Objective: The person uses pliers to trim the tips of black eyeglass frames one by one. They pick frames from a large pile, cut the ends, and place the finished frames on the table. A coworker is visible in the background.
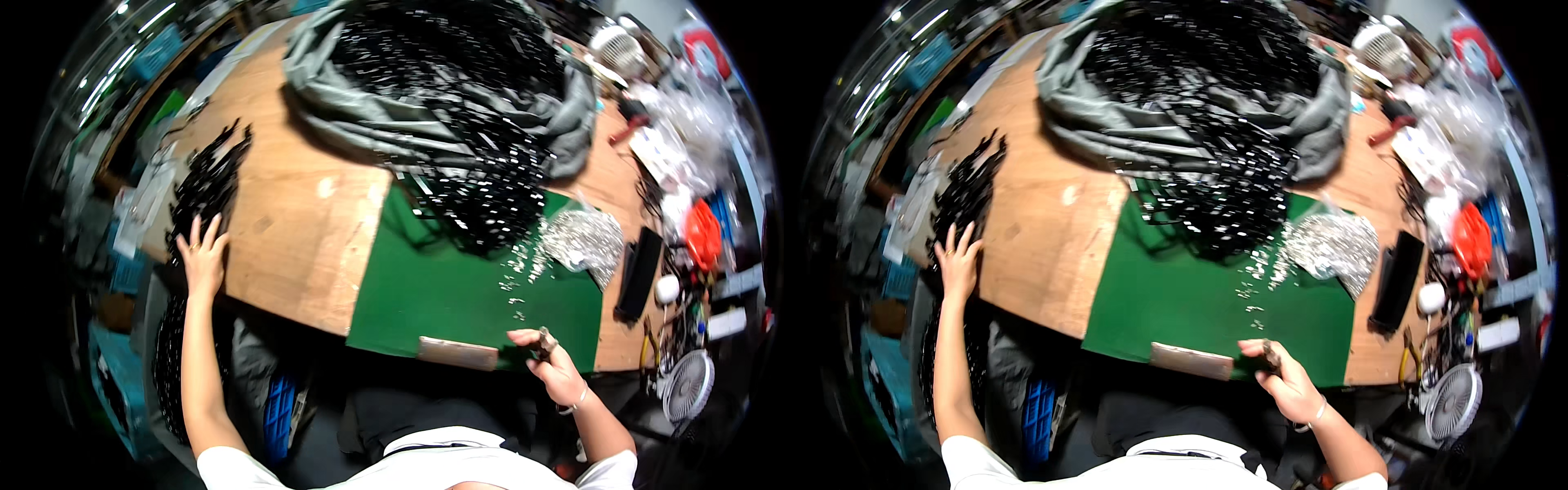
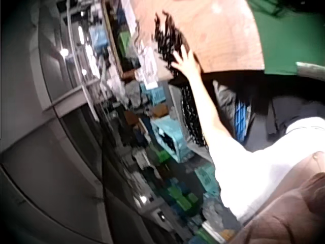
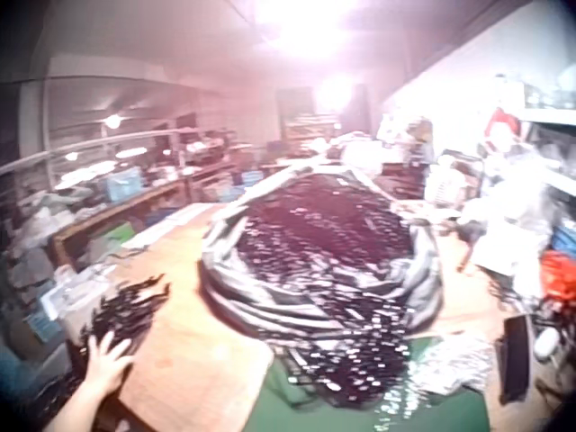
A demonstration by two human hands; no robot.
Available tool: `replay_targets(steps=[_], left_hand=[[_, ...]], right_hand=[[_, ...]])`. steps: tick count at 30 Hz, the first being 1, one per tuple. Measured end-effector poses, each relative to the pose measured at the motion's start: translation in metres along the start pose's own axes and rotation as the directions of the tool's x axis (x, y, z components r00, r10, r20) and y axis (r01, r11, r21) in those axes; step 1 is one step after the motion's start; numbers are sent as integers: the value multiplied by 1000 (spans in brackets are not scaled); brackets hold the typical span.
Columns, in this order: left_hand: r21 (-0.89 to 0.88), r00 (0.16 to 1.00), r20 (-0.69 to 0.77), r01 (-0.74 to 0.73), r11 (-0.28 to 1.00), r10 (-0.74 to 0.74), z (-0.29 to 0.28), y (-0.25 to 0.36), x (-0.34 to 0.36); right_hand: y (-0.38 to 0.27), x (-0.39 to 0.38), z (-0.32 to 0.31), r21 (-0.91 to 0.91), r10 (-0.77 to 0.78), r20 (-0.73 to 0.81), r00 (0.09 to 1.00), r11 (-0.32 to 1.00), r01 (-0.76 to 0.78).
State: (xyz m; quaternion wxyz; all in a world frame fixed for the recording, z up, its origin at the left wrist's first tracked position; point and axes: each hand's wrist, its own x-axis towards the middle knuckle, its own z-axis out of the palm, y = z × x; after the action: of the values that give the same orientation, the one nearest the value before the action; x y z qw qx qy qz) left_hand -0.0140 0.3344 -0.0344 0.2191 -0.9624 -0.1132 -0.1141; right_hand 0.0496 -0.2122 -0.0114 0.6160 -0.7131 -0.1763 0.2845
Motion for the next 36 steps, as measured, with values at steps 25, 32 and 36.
replay_targets(steps=[25, 32, 36], left_hand=[[-869, 977, 56, -54, -491, -206, -172, 266, 144], [-651, 974, -204, -62, -756, 97, -198, 257, 27], [-905, 967, 250, 216, -367, -47, -188, 274, -36]], right_hand=[[19, 10, -32, -573, -320, 188, 928, 732, 369], [23, 7, -29, -936, -159, 110, 981, 316, 156], [8, 6, -36, -859, -164, 36, 986, 499, 115]])
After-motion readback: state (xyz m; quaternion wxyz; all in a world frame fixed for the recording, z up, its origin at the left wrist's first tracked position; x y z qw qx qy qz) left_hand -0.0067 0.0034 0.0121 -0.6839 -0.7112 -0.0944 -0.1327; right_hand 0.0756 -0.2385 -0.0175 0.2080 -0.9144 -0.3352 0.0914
